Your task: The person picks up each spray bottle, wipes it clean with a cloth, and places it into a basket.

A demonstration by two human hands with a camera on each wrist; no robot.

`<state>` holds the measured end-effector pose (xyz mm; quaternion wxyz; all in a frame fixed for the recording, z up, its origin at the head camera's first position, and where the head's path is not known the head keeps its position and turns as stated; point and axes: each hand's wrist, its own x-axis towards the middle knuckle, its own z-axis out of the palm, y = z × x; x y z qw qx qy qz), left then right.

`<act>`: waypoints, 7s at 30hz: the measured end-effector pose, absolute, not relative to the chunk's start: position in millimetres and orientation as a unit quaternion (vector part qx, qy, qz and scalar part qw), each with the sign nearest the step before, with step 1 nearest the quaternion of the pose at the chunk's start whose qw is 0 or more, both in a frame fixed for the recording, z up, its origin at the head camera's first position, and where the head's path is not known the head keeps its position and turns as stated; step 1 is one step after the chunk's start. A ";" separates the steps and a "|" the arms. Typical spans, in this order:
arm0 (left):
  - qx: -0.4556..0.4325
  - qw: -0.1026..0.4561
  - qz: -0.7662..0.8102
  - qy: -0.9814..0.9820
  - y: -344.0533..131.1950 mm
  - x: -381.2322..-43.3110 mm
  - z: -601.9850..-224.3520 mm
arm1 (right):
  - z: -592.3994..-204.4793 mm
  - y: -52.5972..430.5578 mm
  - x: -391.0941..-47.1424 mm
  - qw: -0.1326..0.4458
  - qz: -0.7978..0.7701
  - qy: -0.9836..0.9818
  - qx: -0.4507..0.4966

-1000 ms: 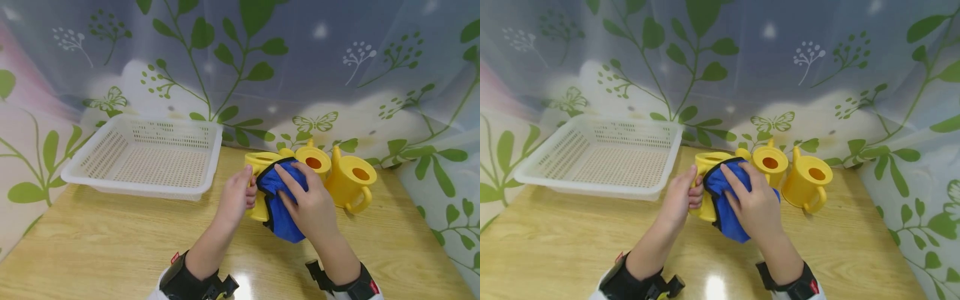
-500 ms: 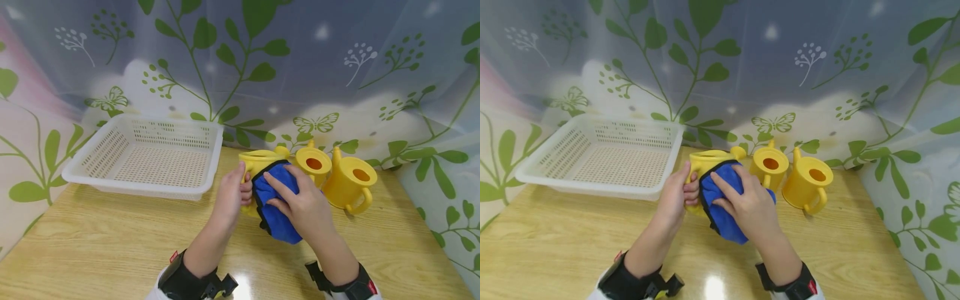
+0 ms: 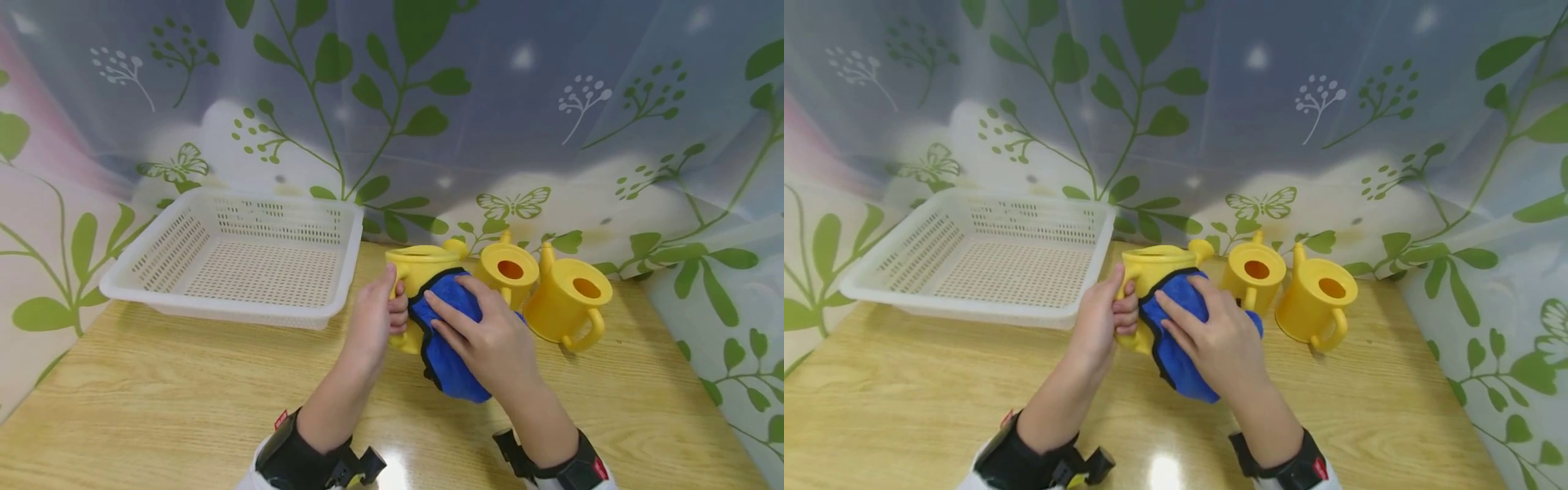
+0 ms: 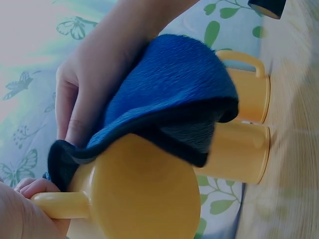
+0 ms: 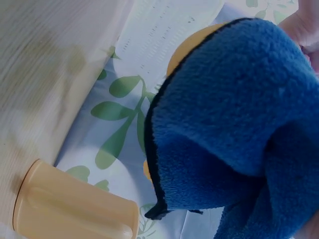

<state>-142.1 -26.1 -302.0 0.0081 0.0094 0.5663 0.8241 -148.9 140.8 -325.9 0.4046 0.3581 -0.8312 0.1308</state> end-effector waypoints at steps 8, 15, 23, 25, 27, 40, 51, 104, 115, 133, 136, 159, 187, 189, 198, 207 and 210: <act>-0.007 -0.020 0.830 0.557 -34.8 -146.0 -299.3 | -328.3 137.8 -144.6 0.355 0.101 -0.829 0.420; 0.018 -0.013 0.831 0.556 -34.7 -145.5 -298.9 | -324.8 140.1 -144.9 0.366 0.088 -0.820 0.431; 0.038 0.011 0.804 0.593 -26.6 -140.3 -297.9 | -322.5 142.6 -146.8 0.407 0.114 -0.827 0.371; 0.046 0.022 0.796 0.603 -24.0 -139.0 -297.3 | -322.0 143.1 -147.3 0.424 0.122 -0.824 0.356; 0.057 0.036 0.789 0.610 -21.3 -137.6 -297.4 | -321.2 143.9 -147.8 0.441 0.135 -0.820 0.339; 0.042 0.051 0.812 0.580 -18.5 -138.3 -300.6 | -317.7 147.9 -147.6 0.441 0.137 -0.823 0.331; -0.011 0.027 0.837 0.546 -27.7 -149.5 -306.4 | -321.2 146.9 -144.6 0.349 0.101 -0.850 0.381; -0.040 0.046 0.872 0.485 -37.8 -159.0 -305.0 | -318.2 162.5 -153.6 0.322 0.106 -0.826 0.451; 0.008 0.093 0.848 0.522 -27.7 -151.8 -304.1 | -317.2 161.8 -152.5 0.357 0.129 -0.849 0.367; 0.001 0.113 0.851 0.513 -25.0 -149.8 -302.3 | -314.3 170.3 -155.4 0.374 0.145 -0.833 0.382; -0.006 0.102 0.861 0.498 -28.4 -149.9 -300.0 | -314.4 169.8 -155.5 0.360 0.147 -0.826 0.409; 0.028 0.128 0.848 0.513 -36.3 -148.0 -295.4 | -314.7 163.7 -157.5 0.411 0.171 -0.808 0.387; -0.011 0.063 0.888 0.456 -42.3 -153.8 -297.5 | -318.5 175.8 -160.9 0.294 0.171 -0.807 0.482; -0.011 0.059 0.889 0.455 -43.4 -154.2 -297.8 | -318.3 175.6 -160.6 0.286 0.167 -0.810 0.484; 0.006 0.105 0.871 0.480 -38.0 -153.6 -299.7 | -316.5 176.9 -160.2 0.306 0.173 -0.822 0.448; 0.036 0.148 0.848 0.507 -30.3 -150.5 -302.2 | -316.6 176.7 -165.8 0.392 0.208 -0.814 0.376; 0.040 0.157 0.846 0.509 -29.0 -149.9 -301.8 | -315.9 178.2 -166.2 0.401 0.219 -0.810 0.368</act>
